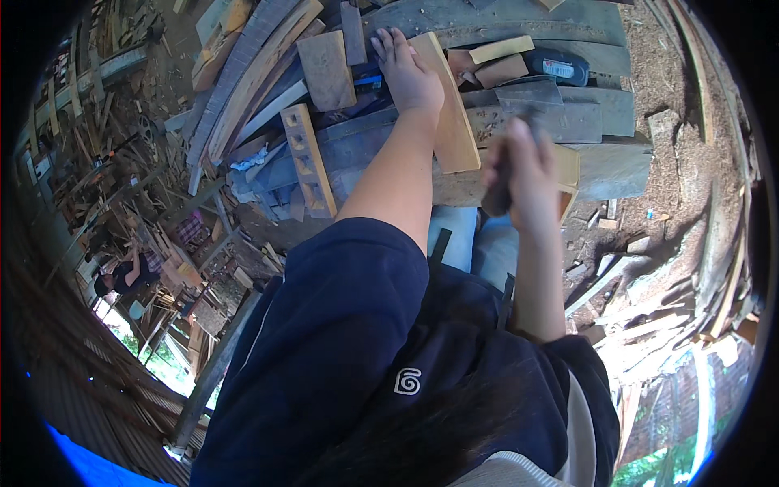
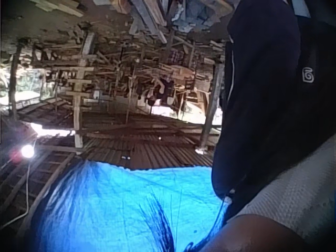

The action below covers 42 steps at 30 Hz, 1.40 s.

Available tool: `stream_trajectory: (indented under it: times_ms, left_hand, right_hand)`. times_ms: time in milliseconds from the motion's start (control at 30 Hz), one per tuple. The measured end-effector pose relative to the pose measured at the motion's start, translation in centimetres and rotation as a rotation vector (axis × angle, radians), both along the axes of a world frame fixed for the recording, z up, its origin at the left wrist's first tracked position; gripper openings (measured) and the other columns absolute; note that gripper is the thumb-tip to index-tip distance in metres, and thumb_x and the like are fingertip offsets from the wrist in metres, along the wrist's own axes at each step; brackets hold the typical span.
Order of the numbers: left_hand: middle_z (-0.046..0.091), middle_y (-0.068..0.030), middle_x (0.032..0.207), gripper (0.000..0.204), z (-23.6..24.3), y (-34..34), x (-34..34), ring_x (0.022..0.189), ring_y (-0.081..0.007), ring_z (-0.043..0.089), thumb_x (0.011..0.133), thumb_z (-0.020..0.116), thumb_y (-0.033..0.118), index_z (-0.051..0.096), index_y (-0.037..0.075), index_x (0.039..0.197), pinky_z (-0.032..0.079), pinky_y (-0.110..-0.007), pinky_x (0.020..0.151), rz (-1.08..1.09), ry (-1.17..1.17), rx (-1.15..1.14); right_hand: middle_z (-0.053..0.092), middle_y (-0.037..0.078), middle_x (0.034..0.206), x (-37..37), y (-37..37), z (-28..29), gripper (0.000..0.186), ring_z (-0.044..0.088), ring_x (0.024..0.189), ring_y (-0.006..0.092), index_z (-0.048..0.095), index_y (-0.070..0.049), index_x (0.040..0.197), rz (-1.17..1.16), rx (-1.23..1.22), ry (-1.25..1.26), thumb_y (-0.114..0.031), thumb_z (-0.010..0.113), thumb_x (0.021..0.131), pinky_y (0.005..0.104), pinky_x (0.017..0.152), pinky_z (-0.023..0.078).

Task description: The person holds a wooden block and carves its surface and edges using a hand tool.

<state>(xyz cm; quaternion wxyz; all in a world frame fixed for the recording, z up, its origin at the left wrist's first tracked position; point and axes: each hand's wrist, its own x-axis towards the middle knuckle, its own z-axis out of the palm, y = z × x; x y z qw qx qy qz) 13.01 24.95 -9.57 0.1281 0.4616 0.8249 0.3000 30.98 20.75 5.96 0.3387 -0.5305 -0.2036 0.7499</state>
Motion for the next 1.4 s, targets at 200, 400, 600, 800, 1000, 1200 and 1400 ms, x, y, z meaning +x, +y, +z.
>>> stream_trajectory:
  times_ms: [200,400,600,800,1000,1200,1400]
  left_hand:
    - [0.028,-0.0263,0.158,0.048,-0.9,-0.2,-0.2,0.151,-0.0392,0.018,0.101,0.037,0.009,0.039,-0.007,0.146,0.018,-0.044,0.124,-0.062,0.026,-0.043]
    - [0.026,-0.0253,0.159,0.048,-0.4,0.4,-0.4,0.151,-0.0383,0.017,0.104,0.032,0.013,0.038,-0.006,0.147,0.018,-0.043,0.124,-0.062,-0.012,-0.044]
    - [0.024,-0.0239,0.161,0.048,-0.2,0.2,0.1,0.152,-0.0356,0.015,0.106,0.029,0.016,0.037,-0.004,0.149,0.018,-0.042,0.124,-0.069,-0.032,-0.065]
    - [0.025,-0.0234,0.160,0.051,-0.3,-0.1,-0.1,0.152,-0.0367,0.016,0.100,0.036,0.007,0.034,-0.006,0.150,0.019,-0.044,0.124,-0.079,0.032,-0.079]
    - [0.023,-0.0215,0.162,0.051,-0.3,-0.2,-0.4,0.152,-0.0350,0.015,0.102,0.034,0.010,0.032,-0.004,0.151,0.018,-0.044,0.124,-0.069,0.015,-0.102]
    - [0.024,-0.0210,0.162,0.052,0.0,0.5,0.6,0.152,-0.0341,0.016,0.101,0.036,0.013,0.032,-0.003,0.151,0.022,-0.043,0.122,-0.107,0.143,-0.243]
    - [0.027,-0.0230,0.160,0.052,0.3,0.7,-0.2,0.151,-0.0362,0.020,0.101,0.036,0.015,0.035,-0.003,0.149,0.026,-0.045,0.119,-0.105,0.244,-0.224]
  right_hand:
    - [0.052,0.005,0.101,6.0,2.5,10.0,0.026,0.053,0.093,0.0186,0.067,-0.016,0.094,-0.025,0.298,1.018,0.004,0.071,0.079,0.0312,0.081,0.051]
    - [0.070,0.003,0.096,0.6,-0.1,14.2,0.020,0.060,0.095,0.0135,0.068,-0.009,0.079,-0.611,0.769,0.986,0.006,0.054,0.083,0.0350,0.071,0.047]
    - [0.070,0.003,0.095,2.6,-0.7,13.8,0.019,0.061,0.096,0.0133,0.068,-0.009,0.078,-0.489,0.868,0.987,0.005,0.055,0.083,0.0348,0.073,0.047]
    - [0.069,0.004,0.093,3.5,-0.8,13.5,0.019,0.061,0.095,0.0143,0.069,-0.009,0.078,-0.479,0.909,0.977,0.003,0.057,0.085,0.0346,0.074,0.047]
    - [0.065,0.005,0.090,3.9,-0.8,15.4,0.019,0.061,0.089,0.0174,0.071,-0.010,0.081,-0.590,0.582,0.849,0.002,0.058,0.089,0.0341,0.078,0.047]
    - [0.053,0.010,0.077,5.5,-0.8,6.1,0.026,0.054,0.054,0.0163,0.042,-0.006,0.114,-0.443,0.042,0.341,-0.009,0.058,0.094,0.0292,0.044,0.047]
    - [0.054,0.005,0.068,1.3,-3.3,-3.6,0.041,0.055,0.050,0.0129,0.046,0.000,0.120,0.251,-0.177,-0.177,-0.036,0.055,0.103,0.0292,0.043,0.045]
